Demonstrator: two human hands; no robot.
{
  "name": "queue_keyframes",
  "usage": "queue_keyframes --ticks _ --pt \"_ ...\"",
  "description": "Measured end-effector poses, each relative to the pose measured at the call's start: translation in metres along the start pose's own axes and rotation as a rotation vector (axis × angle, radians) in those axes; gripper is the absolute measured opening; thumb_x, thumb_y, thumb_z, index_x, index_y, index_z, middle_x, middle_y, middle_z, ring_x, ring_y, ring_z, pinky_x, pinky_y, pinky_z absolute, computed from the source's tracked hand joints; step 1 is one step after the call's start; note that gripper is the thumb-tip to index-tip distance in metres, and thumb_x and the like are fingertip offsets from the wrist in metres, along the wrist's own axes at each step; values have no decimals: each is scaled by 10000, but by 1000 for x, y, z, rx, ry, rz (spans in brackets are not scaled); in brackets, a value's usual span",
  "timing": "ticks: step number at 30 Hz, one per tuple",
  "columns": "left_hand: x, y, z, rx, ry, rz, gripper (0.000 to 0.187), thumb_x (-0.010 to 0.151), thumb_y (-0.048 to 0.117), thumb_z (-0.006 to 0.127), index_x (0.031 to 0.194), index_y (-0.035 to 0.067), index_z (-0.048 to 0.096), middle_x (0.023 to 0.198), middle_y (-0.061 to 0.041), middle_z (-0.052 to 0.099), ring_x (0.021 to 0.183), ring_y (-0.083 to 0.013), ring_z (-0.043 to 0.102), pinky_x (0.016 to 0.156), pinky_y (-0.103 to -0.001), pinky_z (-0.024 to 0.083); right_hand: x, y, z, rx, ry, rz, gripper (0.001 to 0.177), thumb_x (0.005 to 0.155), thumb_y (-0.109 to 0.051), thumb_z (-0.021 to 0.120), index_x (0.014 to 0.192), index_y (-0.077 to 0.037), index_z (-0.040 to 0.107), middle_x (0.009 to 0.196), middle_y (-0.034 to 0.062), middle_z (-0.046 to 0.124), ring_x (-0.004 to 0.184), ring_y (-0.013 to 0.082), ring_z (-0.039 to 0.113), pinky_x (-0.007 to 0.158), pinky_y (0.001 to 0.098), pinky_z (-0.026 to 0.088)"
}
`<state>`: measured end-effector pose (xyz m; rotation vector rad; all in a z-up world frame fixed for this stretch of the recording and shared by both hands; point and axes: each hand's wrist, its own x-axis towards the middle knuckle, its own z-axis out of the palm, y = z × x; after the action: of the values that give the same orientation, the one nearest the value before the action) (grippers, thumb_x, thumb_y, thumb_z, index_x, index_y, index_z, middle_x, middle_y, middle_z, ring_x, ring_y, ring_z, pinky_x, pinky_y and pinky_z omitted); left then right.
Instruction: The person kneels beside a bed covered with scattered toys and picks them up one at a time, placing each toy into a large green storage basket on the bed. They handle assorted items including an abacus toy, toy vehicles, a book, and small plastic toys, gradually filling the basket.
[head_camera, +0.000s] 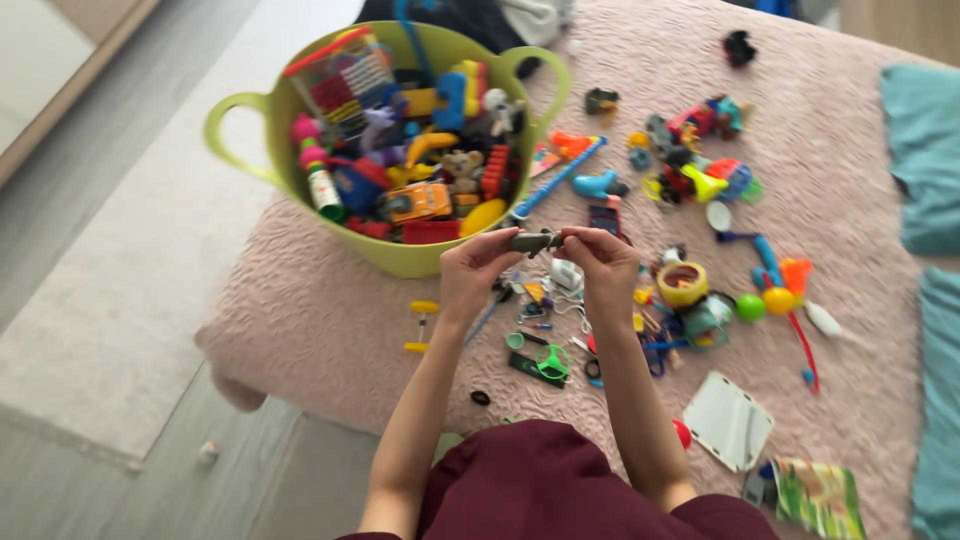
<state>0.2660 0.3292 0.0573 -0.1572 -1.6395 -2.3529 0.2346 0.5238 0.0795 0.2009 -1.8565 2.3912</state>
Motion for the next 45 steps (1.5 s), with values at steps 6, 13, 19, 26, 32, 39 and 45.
queue_keyframes --ticks 6,13,19,26,32,39,45 --pt "-3 14 -51 111 119 68 379 861 -36 786 1234 2 727 1133 -74 769 1021 -124 735 926 -258 592 16 8 57 10 -188 20 137 951 7 700 1073 37 756 1009 105 769 857 154 739 821 281 624" --pt "46 71 -88 720 117 10 426 772 66 845 1191 100 779 998 -93 791 837 -149 777 759 -277 613 57 10 107 -97 -259 34 156 937 -6 712 1082 34 756 1005 101 765 870 162 745 824 289 631" --pt "115 65 -115 722 -58 130 294 802 48 822 1092 47 775 931 -76 814 844 -141 800 760 -276 616 112 28 127 -15 -313 53 195 959 -18 714 1135 61 739 1039 123 764 923 194 760 866 307 631" --pt "163 11 -138 916 80 185 281 724 35 839 997 14 780 892 -139 786 747 -222 767 710 -332 592 146 73 117 -93 -336 44 392 965 -2 664 1349 45 604 1300 131 694 1159 198 710 1011 296 565" --pt "179 -19 -147 1002 156 139 268 731 58 850 991 36 791 875 -156 773 789 -272 764 742 -380 590 147 88 106 -92 -302 101 403 946 13 674 1340 59 607 1300 154 691 1178 211 698 1028 297 554" --pt "178 -10 -135 1264 169 19 241 716 152 892 909 48 791 845 -169 748 839 -372 717 720 -493 561 143 92 103 -81 -269 136 435 900 22 714 1322 51 612 1278 148 703 1161 209 703 999 299 563" --pt "181 -29 -143 1398 125 -22 221 755 136 875 896 21 749 893 -188 738 887 -385 723 747 -483 584 141 90 102 -90 -270 133 421 909 19 715 1316 58 617 1261 148 716 1152 201 707 995 299 569"
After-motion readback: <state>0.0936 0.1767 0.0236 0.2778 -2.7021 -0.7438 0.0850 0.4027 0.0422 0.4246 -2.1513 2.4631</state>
